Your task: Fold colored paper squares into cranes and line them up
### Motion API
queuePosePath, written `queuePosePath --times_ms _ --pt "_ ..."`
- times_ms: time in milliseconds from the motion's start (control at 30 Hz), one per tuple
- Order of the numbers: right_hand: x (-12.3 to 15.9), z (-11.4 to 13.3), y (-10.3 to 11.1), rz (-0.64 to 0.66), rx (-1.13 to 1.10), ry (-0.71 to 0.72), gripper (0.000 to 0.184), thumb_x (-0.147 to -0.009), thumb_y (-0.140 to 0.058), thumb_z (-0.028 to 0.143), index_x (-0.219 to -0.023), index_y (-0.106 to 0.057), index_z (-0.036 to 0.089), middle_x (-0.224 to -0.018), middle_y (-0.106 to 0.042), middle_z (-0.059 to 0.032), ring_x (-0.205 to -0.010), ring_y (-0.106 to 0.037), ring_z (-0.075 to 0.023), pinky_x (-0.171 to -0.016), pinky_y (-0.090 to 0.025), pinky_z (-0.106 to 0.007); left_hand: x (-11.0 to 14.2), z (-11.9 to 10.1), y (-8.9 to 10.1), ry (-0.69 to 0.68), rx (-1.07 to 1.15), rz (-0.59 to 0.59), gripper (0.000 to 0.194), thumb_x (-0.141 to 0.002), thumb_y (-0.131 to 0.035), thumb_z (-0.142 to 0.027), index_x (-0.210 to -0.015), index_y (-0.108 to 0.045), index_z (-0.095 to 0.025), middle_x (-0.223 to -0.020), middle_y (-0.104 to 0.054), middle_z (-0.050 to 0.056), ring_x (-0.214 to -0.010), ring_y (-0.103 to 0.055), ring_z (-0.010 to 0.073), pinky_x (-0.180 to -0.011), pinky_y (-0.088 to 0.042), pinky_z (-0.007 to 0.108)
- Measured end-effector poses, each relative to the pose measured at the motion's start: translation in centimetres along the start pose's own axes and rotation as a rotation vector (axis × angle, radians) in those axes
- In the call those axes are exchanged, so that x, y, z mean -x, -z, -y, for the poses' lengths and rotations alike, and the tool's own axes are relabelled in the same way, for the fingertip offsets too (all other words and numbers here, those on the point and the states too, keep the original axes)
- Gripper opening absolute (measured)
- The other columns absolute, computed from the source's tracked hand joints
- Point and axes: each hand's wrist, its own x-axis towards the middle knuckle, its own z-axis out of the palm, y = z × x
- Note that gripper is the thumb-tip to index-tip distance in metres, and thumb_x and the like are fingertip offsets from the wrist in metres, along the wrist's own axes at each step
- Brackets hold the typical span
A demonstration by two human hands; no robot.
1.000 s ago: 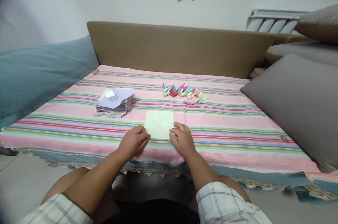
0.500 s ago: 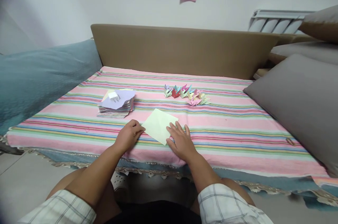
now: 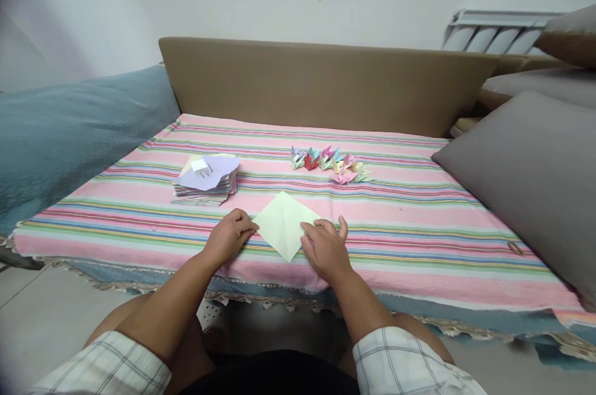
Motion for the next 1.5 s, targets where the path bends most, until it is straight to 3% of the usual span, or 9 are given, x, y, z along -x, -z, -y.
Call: queuePosePath --times_ms 100,200,300,467,633,900,1233,1367,1500 --pt "-0.1 -0.8 -0.3 0.006 -0.029 -0.030 0.032 -0.090 -0.039 0.033 -0.114 -0.058 0.025 -0.112 -0.064 -0.0054 -0.111 -0.050 -0.0214 -0.107 -0.011 -0.051 0.0 0.1 0.1 -0.003 0.005 0.018 0.018 -0.084 -0.054 -0.022 -0.088 -0.071 -0.022 -0.086 -0.052 0.004 -0.077 -0.054 0.0147 -0.065 -0.042 0.025" --pt "-0.4 -1.8 -0.8 0.041 -0.057 -0.139 0.037 -0.090 -0.038 0.034 -0.121 -0.055 0.024 -0.136 -0.047 -0.0090 -0.127 -0.037 -0.0258 -0.104 -0.019 -0.053 -0.1 0.3 0.1 0.015 -0.007 0.015 0.017 -0.083 -0.055 -0.021 -0.088 -0.071 -0.022 -0.087 -0.053 0.004 -0.078 -0.054 0.0150 -0.065 -0.042 0.025" --pt "-0.7 -2.4 -1.2 0.092 -0.107 -0.221 0.039 -0.090 -0.037 0.036 -0.123 -0.055 0.025 -0.142 -0.039 -0.0094 -0.131 -0.032 -0.0266 -0.104 -0.020 -0.055 -0.1 0.4 0.1 0.023 -0.020 0.016 0.017 -0.083 -0.056 -0.021 -0.089 -0.072 -0.022 -0.087 -0.053 0.004 -0.077 -0.054 0.0151 -0.065 -0.042 0.026" --pt "-1.0 -2.6 -1.3 0.094 -0.138 -0.249 0.036 -0.089 -0.041 0.037 -0.117 -0.059 0.026 -0.133 -0.050 -0.0074 -0.126 -0.039 -0.0247 -0.104 -0.021 -0.054 -0.1 0.5 0.0 0.032 -0.022 0.021 0.017 -0.082 -0.057 -0.021 -0.090 -0.072 -0.023 -0.087 -0.053 0.004 -0.077 -0.054 0.0148 -0.065 -0.043 0.025" --pt "-1.2 -2.9 -1.4 0.022 -0.175 -0.277 0.032 -0.086 -0.043 0.036 -0.106 -0.064 0.023 -0.113 -0.060 -0.0075 -0.109 -0.050 -0.0229 -0.098 -0.032 -0.045 -0.1 0.4 0.0 0.035 -0.015 0.014 0.017 -0.083 -0.056 -0.022 -0.090 -0.072 -0.022 -0.086 -0.054 0.005 -0.078 -0.055 0.0159 -0.064 -0.043 0.026" --pt "-1.3 -3.1 -1.6 -0.016 -0.151 -0.304 0.027 -0.079 -0.051 0.028 -0.099 -0.067 0.021 -0.102 -0.061 -0.0070 -0.100 -0.052 -0.0228 -0.094 -0.037 -0.040 -0.1 0.4 0.2 0.033 -0.004 0.029 0.018 -0.084 -0.055 -0.024 -0.090 -0.071 -0.023 -0.087 -0.053 0.004 -0.078 -0.055 0.0151 -0.066 -0.043 0.026" --pt "-1.0 -3.5 -0.8 -0.008 -0.152 -0.310 0.024 -0.081 -0.049 0.031 -0.087 -0.072 0.025 -0.091 -0.067 -0.0035 -0.089 -0.057 -0.0202 -0.088 -0.039 -0.037 0.0 0.4 0.9 0.012 -0.011 0.094 0.020 -0.083 -0.052 -0.022 -0.089 -0.071 -0.022 -0.087 -0.053 0.005 -0.080 -0.054 0.0162 -0.067 -0.044 0.027" --pt "-0.9 -3.1 -0.5 -0.012 -0.110 -0.293 0.021 -0.079 -0.052 0.032 -0.084 -0.072 0.026 -0.089 -0.066 -0.0033 -0.088 -0.057 -0.0207 -0.090 -0.036 -0.040 -0.1 -0.9 0.8 0.017 -0.109 0.066 0.020 -0.079 -0.051 -0.019 -0.086 -0.071 -0.021 -0.087 -0.055 0.006 -0.081 -0.053 0.0186 -0.074 -0.042 0.032" --pt "-0.9 -2.8 -0.6 -0.026 -0.075 -0.298 0.020 -0.077 -0.054 0.032 -0.085 -0.071 0.026 -0.089 -0.064 -0.0034 -0.089 -0.056 -0.0212 -0.093 -0.033 -0.043 -0.2 -3.7 -0.1 -0.044 -0.187 0.019 0.024 -0.085 -0.048 -0.030 -0.097 -0.067 -0.021 -0.094 -0.055 0.008 -0.092 -0.049 0.0234 -0.084 -0.037 0.040"
